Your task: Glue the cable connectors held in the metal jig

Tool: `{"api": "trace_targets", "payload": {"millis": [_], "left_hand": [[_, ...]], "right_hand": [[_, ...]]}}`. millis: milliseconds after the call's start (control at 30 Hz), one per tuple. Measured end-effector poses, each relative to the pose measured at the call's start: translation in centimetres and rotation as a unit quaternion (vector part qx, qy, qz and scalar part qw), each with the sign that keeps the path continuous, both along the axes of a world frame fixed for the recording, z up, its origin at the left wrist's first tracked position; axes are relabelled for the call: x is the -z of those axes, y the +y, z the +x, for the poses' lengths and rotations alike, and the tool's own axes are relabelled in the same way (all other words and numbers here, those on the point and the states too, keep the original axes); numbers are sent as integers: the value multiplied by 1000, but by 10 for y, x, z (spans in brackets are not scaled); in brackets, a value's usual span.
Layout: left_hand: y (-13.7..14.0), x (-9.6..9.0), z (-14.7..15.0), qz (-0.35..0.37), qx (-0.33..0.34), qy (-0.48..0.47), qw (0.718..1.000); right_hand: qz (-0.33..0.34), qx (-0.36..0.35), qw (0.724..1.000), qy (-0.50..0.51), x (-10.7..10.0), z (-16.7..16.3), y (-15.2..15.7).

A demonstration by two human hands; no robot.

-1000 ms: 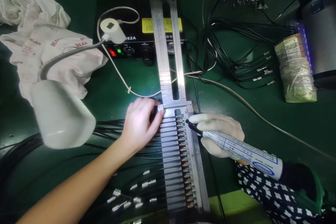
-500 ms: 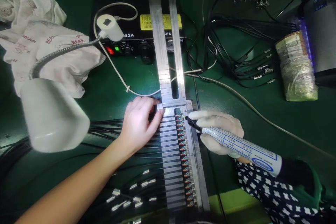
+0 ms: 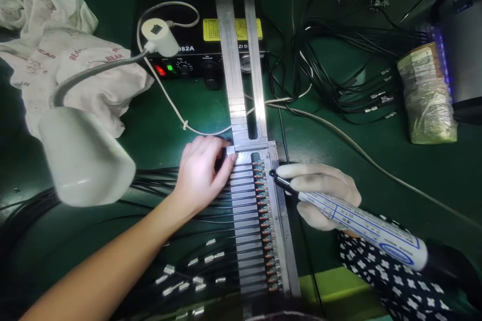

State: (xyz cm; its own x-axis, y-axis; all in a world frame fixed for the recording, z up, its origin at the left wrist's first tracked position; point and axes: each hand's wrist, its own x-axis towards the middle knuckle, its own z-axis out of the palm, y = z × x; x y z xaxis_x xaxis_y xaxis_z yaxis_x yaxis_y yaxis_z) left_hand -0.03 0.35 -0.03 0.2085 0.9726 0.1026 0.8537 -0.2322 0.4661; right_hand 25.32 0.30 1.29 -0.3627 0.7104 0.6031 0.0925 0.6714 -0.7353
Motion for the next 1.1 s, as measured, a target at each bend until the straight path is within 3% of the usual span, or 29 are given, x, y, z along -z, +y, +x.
{"api": "trace_targets", "payload": {"millis": [233, 1100], "left_hand": [[0, 0, 0, 4, -2, -4, 1000], [1, -1, 1, 5, -3, 4, 1000]], "right_hand": [[-1, -3, 999, -53, -5, -2, 2], [-3, -15, 1000, -25, -3, -2, 2]]}}
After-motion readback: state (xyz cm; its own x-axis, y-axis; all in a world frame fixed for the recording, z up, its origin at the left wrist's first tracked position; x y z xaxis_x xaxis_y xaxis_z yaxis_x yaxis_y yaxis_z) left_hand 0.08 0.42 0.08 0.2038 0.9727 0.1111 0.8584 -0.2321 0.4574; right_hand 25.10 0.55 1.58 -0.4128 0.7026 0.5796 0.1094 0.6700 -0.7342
